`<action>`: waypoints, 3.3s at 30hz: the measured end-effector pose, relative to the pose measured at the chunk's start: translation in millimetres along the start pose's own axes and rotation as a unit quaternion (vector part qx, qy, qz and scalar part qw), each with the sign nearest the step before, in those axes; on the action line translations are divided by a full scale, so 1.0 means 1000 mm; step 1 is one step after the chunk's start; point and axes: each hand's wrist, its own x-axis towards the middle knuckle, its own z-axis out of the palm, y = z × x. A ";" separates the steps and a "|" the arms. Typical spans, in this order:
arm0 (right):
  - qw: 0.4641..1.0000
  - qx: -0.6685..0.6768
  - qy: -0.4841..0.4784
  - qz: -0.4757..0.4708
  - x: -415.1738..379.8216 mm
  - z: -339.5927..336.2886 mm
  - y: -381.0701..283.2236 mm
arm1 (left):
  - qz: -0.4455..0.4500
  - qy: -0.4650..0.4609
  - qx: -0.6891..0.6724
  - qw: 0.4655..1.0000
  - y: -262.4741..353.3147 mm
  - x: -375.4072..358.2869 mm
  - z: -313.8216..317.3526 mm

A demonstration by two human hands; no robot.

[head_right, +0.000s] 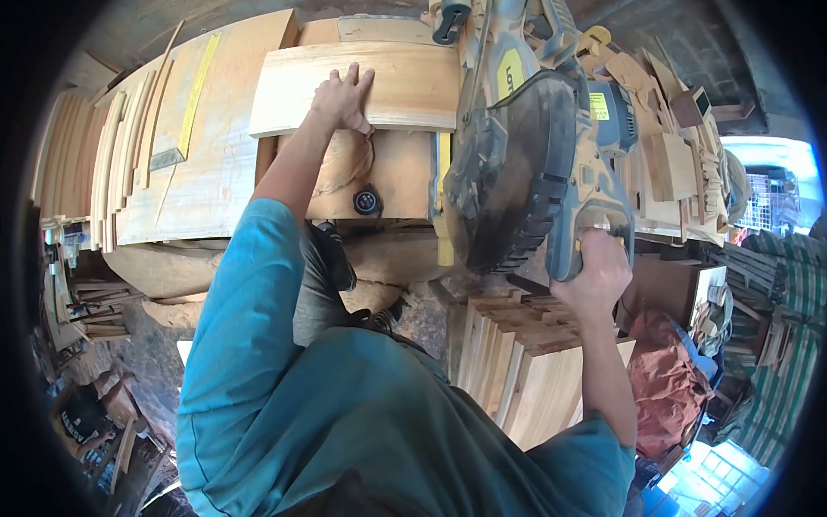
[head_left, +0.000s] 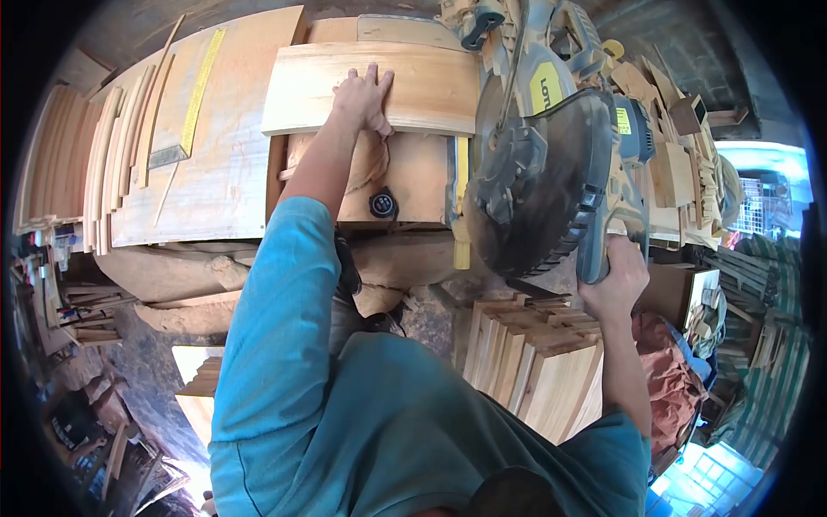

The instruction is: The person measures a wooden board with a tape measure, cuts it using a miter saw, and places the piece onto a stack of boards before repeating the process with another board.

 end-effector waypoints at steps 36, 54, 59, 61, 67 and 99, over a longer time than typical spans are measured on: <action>0.999 -0.017 0.037 -0.012 0.009 0.043 0.004 | 0.000 -0.009 0.000 1.000 0.002 -0.005 -0.010; 0.997 -0.021 0.065 -0.026 0.054 0.070 0.025 | 0.008 0.013 -0.008 1.000 -0.002 -0.001 -0.001; 0.997 -0.027 0.074 -0.016 0.068 0.072 0.023 | 0.004 0.015 -0.005 1.000 -0.003 -0.001 0.000; 0.998 -0.023 0.062 -0.001 0.070 0.075 0.025 | -0.001 0.013 0.001 1.000 -0.001 -0.003 -0.002; 0.997 -0.028 0.070 0.001 0.083 0.081 0.026 | -0.002 0.018 -0.006 1.000 -0.001 -0.005 -0.004; 0.986 -0.050 0.135 0.079 0.166 0.067 0.047 | -0.027 0.204 -0.071 0.976 0.007 -0.036 0.034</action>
